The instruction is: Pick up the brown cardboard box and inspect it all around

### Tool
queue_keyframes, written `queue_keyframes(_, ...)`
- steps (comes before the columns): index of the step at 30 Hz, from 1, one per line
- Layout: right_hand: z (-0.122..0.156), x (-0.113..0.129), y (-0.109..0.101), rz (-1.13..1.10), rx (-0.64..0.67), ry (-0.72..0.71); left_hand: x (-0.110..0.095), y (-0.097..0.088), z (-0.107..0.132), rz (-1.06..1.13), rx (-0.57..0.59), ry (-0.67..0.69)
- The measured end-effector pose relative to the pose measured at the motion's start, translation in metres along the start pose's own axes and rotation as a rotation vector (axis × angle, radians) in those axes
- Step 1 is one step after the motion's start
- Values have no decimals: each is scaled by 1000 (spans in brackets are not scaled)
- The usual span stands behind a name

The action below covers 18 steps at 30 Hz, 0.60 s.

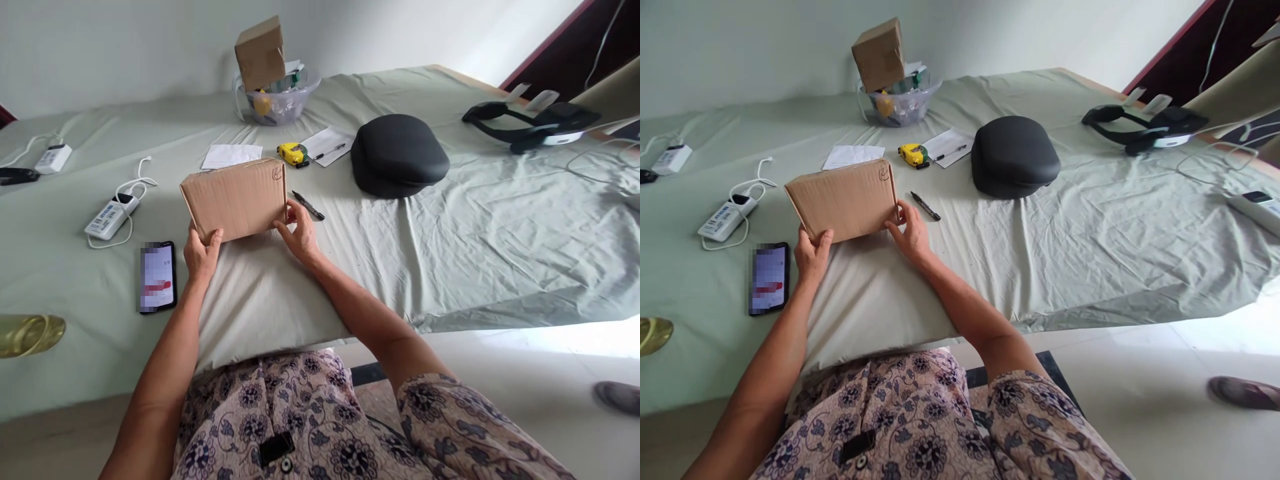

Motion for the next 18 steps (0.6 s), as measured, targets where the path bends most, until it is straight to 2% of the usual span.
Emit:
queue_keyframes(4,-2,15,-14,-7,-75,-18,-7,-2,0,25,-23,55)
queue_keyframes(10,-4,23,-17,-14,-121,-6,-15,-12,4,67,-171,123)
queue_keyframes(15,-5,28,-19,27,-124,-35,-21,-4,5,172,-95,151)
queue_keyframes(18,-5,31,-17,76,-89,-39,-18,-2,5,175,-74,97)
Point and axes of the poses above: each hand's wrist, its own z-axis away from the middle knuckle, its own y-axis out of the palm, x = y × z, the point moved 10 cm from there along -z, towards the middle knuckle, and after that the axes turned 4 degrees about x, right-handed, at the moved point
